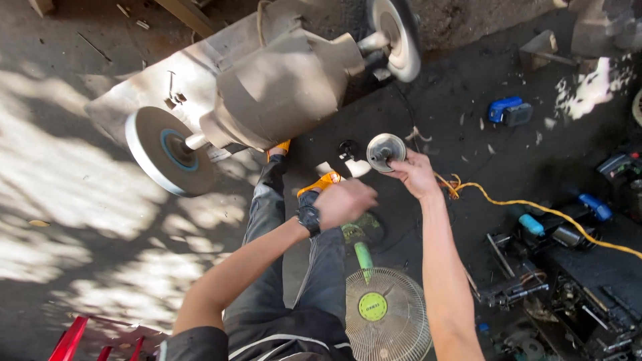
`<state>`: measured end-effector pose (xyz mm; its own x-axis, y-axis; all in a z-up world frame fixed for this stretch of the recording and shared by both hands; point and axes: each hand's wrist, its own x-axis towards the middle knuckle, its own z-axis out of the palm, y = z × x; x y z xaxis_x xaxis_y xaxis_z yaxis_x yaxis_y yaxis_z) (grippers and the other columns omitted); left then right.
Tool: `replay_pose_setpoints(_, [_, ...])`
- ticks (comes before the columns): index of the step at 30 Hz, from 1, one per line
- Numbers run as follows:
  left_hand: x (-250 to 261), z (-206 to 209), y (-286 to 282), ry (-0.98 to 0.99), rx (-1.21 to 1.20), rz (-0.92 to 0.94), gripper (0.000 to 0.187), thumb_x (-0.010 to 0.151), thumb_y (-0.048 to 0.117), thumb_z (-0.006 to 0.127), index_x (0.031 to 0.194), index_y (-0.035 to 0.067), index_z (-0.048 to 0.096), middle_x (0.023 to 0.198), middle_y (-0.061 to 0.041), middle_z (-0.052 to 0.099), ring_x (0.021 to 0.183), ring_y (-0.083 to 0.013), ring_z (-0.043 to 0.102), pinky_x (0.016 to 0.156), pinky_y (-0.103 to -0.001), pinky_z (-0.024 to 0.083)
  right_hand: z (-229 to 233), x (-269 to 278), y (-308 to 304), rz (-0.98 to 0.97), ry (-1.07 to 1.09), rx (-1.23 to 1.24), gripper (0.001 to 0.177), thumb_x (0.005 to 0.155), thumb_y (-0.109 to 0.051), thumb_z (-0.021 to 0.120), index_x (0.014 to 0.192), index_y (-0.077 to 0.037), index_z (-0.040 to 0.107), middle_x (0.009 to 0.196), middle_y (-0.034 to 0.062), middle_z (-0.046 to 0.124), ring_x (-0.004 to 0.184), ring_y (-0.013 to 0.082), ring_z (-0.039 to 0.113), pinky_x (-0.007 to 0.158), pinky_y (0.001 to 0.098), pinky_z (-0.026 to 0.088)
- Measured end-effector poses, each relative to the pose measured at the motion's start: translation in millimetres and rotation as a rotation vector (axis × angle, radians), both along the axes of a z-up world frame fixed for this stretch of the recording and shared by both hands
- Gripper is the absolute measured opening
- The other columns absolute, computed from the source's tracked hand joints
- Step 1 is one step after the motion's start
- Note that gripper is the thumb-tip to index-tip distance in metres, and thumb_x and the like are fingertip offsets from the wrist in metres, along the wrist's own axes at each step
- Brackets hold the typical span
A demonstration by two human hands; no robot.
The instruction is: The person walks to a bench grinder and uses it to grind a metal part held in both hands. They rotate the part to grind different surfaces and edges, then inspect it before continuing to grind. The person repeats this process with another metal part.
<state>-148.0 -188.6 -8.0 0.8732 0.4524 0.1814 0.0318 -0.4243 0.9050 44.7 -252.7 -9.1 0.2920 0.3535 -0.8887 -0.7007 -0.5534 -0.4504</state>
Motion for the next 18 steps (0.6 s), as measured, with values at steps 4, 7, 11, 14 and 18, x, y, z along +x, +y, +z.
replay_pose_setpoints(4, [0, -47, -6, 0.5, -0.897, 0.18, 0.036, 0.084, 0.028, 0.066, 0.109, 0.002, 0.056, 0.094, -0.012, 0.067, 0.091, -0.0269, 0.065, 0.08, -0.042, 0.049, 24, -24, -25, -0.166, 0.021, 0.144, 0.028, 0.073, 0.011, 0.06, 0.1, 0.005, 0.06, 0.093, 0.0204, 0.065, 0.087, 0.0329, 0.065, 0.078, 0.0516, 0.055])
replay_pose_setpoints(7, [24, -49, -19, 0.214, -1.631, 0.393, 0.044, 0.084, 0.015, 0.068, 0.122, -0.002, 0.053, 0.107, -0.016, 0.062, 0.093, -0.0178, 0.06, 0.078, -0.031, 0.054, 34, -28, -30, -0.176, 0.019, 0.211, 0.025, 0.074, 0.011, 0.059, 0.099, 0.007, 0.059, 0.089, 0.023, 0.064, 0.078, 0.0333, 0.067, 0.064, 0.0445, 0.058])
replay_pose_setpoints(11, [32, -63, -4, 0.168, -1.406, 0.469, 0.031, 0.083, 0.007, 0.067, 0.112, 0.002, 0.061, 0.092, -0.011, 0.068, 0.081, -0.011, 0.062, 0.067, -0.024, 0.057, 57, -11, -4, 0.207, -0.271, -0.18, 0.017, 0.082, -0.006, 0.065, 0.092, 0.007, 0.063, 0.077, 0.0266, 0.063, 0.062, 0.0337, 0.066, 0.053, 0.0448, 0.058])
replay_pose_setpoints(14, [43, -65, 22, 0.17, -1.109, 0.478, 0.027, 0.08, 0.004, 0.069, 0.106, 0.007, 0.066, 0.087, -0.01, 0.069, 0.081, -0.0102, 0.063, 0.069, -0.026, 0.055, 57, -7, 42, 0.231, -0.063, -0.286, 0.036, 0.089, -0.027, 0.058, 0.096, 0.008, 0.06, 0.079, 0.0285, 0.062, 0.062, 0.0352, 0.066, 0.054, 0.048, 0.057])
replay_pose_setpoints(18, [80, -70, 58, 0.222, -0.932, 0.45, 0.024, 0.079, 0.015, 0.069, 0.103, 0.009, 0.068, 0.088, -0.013, 0.068, 0.088, -0.0223, 0.065, 0.077, -0.034, 0.052, -17, 15, 43, 0.032, 0.264, -0.217, 0.027, 0.085, -0.027, 0.057, 0.083, -0.001, 0.062, 0.067, 0.0155, 0.066, 0.058, 0.0272, 0.068, 0.055, 0.0479, 0.057])
